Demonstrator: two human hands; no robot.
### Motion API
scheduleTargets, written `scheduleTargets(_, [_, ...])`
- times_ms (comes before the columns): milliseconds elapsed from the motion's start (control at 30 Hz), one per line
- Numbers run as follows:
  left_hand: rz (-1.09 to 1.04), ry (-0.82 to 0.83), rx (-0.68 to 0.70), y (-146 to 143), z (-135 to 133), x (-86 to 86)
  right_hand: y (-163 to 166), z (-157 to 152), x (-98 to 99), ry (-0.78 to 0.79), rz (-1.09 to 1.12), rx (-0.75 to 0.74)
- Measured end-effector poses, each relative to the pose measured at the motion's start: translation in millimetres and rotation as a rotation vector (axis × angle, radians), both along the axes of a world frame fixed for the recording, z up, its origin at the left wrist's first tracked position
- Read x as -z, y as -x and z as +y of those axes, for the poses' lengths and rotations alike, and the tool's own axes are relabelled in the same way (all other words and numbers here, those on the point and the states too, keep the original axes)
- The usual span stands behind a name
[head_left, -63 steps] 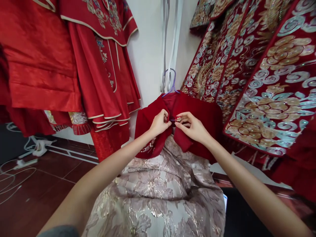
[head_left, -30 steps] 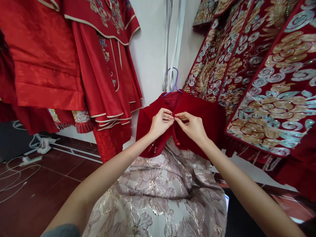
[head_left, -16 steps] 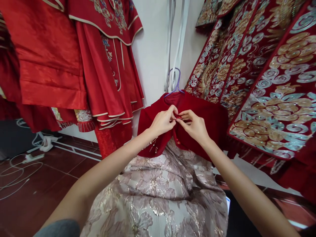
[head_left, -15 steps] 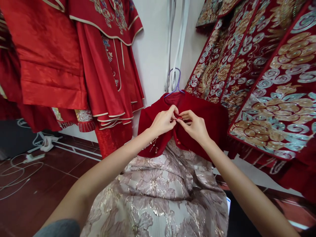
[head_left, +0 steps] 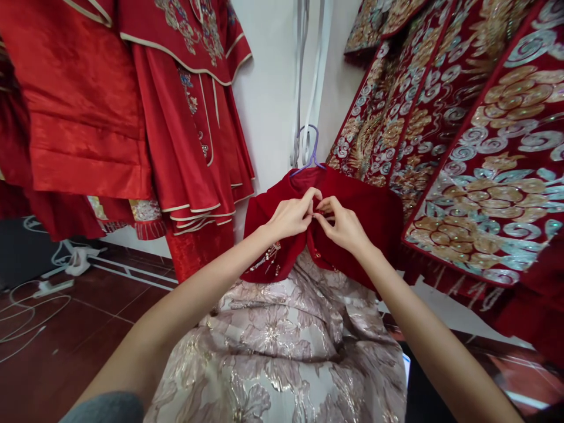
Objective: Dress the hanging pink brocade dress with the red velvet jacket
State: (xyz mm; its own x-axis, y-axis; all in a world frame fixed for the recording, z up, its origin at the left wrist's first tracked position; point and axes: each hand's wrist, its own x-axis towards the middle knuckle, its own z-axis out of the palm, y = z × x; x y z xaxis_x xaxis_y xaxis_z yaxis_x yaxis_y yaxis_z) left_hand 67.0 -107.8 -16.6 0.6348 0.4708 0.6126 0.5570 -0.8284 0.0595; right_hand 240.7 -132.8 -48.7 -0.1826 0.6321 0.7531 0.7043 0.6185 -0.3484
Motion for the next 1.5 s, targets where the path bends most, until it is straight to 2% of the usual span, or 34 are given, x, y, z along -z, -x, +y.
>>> scheduleTargets(167, [-0.042,0.065,0.051,-0.6,-0.1,2.0,-0.7,3.9,-4.7,0.010,-0.103,0.021])
scheduleTargets(267, [-0.216,0.126,0.052,-8.7,1.0,16.1,2.5,6.0,3.7,0.026,0.092,-0.008])
scheduleTargets(400, [-0.673,0.297,0.036,-29.2,3.1,51.1,17.1,-10.8,39.5,0.050,0.531,-0.138])
scheduleTargets(467, [-0.900,0.464,0.090,-40.2,2.3,67.4,26.0,-24.1,64.9,0.076,0.593,-0.160])
scheduleTargets(600, [-1.287,0.835,0.227,-54.4,-9.0,88.7,34.8,-38.3,106.5,0.080,0.622,-0.003])
scheduleTargets(667, [-1.395,0.922,0.247,-53.7,-18.1,96.7,33.3,-41.1,113.0,0.098,0.707,0.086])
scheduleTargets(767, [-1.436,0.977,0.232,-42.2,-29.6,107.4,26.7,-51.6,105.1,0.087,0.830,0.130])
scheduleTargets(833, [-1.398,0.972,0.201,-30.6,-32.5,112.1,21.8,-63.8,94.8,0.011,0.829,0.128])
scheduleTargets(900, [-1.370,0.879,0.112,-19.2,-30.7,115.6,18.5,-77.0,85.4,-0.063,0.770,0.129])
scheduleTargets(1033, [-1.351,0.458,-0.197,-5.3,-18.0,128.0,23.9,-96.3,72.9,-0.033,0.594,0.059])
scheduleTargets(1100, [-1.300,0.345,-0.277,-3.4,-12.2,137.2,33.5,-100.4,68.9,0.020,0.500,0.000])
scheduleTargets(1267, [-1.216,0.378,-0.280,-5.3,-11.0,149.7,66.5,-89.4,64.9,0.070,0.324,-0.136])
scheduleTargets(1367, [-1.270,0.402,-0.273,-5.0,-12.5,149.6,79.4,-66.5,66.4,0.099,0.241,-0.191])
scheduleTargets(1500, [-1.364,0.555,-0.146,-0.4,-6.9,150.7,78.9,-28.0,73.9,0.161,0.159,-0.177])
